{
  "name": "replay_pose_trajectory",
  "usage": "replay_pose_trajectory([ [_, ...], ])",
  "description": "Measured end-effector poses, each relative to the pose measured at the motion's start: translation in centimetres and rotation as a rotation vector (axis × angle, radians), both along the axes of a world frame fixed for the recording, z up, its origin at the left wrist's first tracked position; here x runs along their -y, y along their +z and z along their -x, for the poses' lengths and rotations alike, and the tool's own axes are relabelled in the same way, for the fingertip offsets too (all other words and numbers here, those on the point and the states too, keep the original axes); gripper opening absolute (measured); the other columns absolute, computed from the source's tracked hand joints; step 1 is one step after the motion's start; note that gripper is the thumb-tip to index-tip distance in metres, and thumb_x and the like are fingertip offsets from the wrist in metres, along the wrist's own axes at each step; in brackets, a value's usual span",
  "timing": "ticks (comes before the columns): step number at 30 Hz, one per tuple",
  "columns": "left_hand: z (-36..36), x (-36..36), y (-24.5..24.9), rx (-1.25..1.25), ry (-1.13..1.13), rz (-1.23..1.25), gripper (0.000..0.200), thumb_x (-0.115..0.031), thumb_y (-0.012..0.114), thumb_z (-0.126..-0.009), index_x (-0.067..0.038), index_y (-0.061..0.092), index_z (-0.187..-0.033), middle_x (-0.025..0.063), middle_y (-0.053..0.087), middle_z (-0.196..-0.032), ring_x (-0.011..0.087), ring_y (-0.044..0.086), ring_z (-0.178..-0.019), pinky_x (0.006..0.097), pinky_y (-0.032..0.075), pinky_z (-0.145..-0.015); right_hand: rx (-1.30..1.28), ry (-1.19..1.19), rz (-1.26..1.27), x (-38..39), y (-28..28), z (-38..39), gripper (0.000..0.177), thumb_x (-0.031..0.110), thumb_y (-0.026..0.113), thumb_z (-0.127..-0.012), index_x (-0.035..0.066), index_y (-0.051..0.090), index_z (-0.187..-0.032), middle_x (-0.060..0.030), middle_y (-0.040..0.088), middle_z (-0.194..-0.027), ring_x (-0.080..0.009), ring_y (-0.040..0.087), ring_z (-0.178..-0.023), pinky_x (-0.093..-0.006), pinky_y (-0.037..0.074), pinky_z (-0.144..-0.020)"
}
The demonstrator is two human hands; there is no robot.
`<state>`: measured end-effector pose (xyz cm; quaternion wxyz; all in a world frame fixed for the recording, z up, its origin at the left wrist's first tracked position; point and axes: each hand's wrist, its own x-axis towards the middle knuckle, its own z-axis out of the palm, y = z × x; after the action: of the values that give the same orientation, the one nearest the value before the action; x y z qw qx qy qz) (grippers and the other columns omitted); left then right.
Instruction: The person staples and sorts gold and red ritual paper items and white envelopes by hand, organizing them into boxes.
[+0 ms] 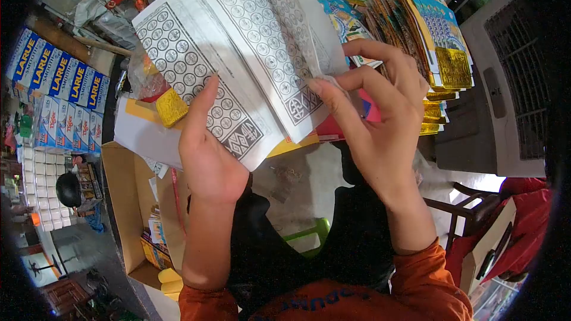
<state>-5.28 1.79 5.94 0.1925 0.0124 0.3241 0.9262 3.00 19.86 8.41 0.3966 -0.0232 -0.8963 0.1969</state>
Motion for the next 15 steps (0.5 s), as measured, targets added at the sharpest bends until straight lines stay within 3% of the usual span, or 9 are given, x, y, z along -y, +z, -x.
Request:
replay_pose_trajectory([
  [2,0.12,0.27,-0.28,-0.004,-0.104,-0.115,0.04,-0.02,0.054,-0.099,-0.003,0.054,-0.136,0.0124,0.064,-0.13,0.0276,0.064,-0.117,0.0433,0.048,-0.103,0.006,0.004,-0.012,0.14,0.13,-0.09,0.016,0.018,0.084,-0.074,0.007,0.072,-0.077,-0.0074,0.068,-0.107,-0.0239,0.06,-0.1,-0.0355,0.039,-0.089],
  [15,0.11,0.28,-0.14,0.051,-0.03,-0.087,0.04,-0.02,0.053,-0.1,-0.002,0.055,-0.135,0.0132,0.065,-0.13,0.0295,0.064,-0.116,0.045,0.048,-0.104,-0.129,-0.049,-0.183,0.64,0.13,-0.3,0.023,0.021,0.088,-0.068,0.016,0.078,-0.088,0.0026,0.07,-0.096,-0.018,0.061,-0.093,-0.0334,0.033,-0.089],
])
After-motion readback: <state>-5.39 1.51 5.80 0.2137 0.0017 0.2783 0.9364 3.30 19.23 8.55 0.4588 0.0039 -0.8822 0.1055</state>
